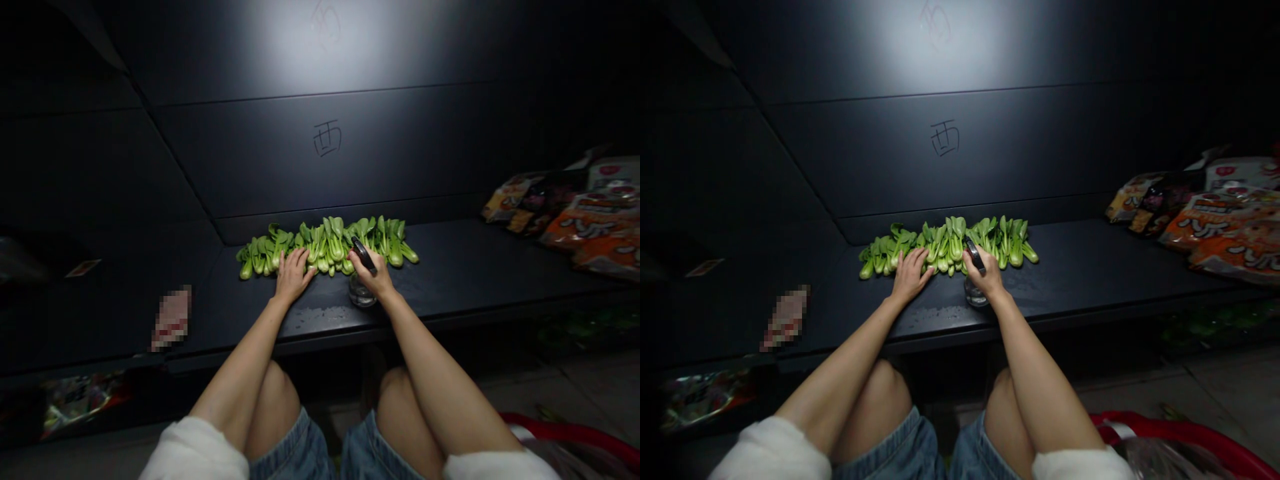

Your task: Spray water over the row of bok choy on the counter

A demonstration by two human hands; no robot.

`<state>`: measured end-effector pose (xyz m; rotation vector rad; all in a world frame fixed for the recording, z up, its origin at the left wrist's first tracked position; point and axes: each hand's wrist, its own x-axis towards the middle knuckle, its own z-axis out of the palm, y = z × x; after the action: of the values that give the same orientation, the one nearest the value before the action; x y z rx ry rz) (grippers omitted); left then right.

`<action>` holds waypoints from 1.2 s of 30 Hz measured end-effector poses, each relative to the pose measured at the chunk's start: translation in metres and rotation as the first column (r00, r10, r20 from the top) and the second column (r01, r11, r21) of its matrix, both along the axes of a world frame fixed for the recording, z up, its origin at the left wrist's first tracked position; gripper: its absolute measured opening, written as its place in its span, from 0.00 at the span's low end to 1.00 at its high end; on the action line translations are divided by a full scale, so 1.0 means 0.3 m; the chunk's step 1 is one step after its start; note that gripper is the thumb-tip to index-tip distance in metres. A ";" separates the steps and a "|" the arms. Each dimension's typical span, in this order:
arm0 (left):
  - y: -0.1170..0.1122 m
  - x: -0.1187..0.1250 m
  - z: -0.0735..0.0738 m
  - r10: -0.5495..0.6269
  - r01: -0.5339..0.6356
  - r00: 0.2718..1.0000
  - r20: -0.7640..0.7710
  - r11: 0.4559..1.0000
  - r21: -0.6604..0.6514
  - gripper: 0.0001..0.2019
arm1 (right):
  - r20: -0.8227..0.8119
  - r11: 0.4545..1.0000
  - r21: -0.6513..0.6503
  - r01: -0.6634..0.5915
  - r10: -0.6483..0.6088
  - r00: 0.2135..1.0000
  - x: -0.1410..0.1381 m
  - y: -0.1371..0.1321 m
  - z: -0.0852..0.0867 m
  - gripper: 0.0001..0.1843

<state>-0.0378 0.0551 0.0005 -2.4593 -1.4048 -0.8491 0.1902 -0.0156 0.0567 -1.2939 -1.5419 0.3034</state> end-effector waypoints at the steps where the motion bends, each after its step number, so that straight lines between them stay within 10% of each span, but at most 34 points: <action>1: -0.001 0.000 0.001 -0.001 0.001 1.000 -0.001 1.000 -0.001 0.27 | 0.005 1.000 -0.001 0.008 -0.008 1.000 0.000 -0.002 0.000 0.18; 36: -0.026 0.135 0.035 -0.087 0.087 0.996 -0.017 0.996 -0.022 0.23 | 0.014 0.956 0.043 0.291 -0.291 0.957 0.091 -0.025 -0.008 0.17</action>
<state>0.0026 0.0474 0.0109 -2.5539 -1.3159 -0.8320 0.2175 -0.0230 0.0544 -1.4730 -1.3433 0.0703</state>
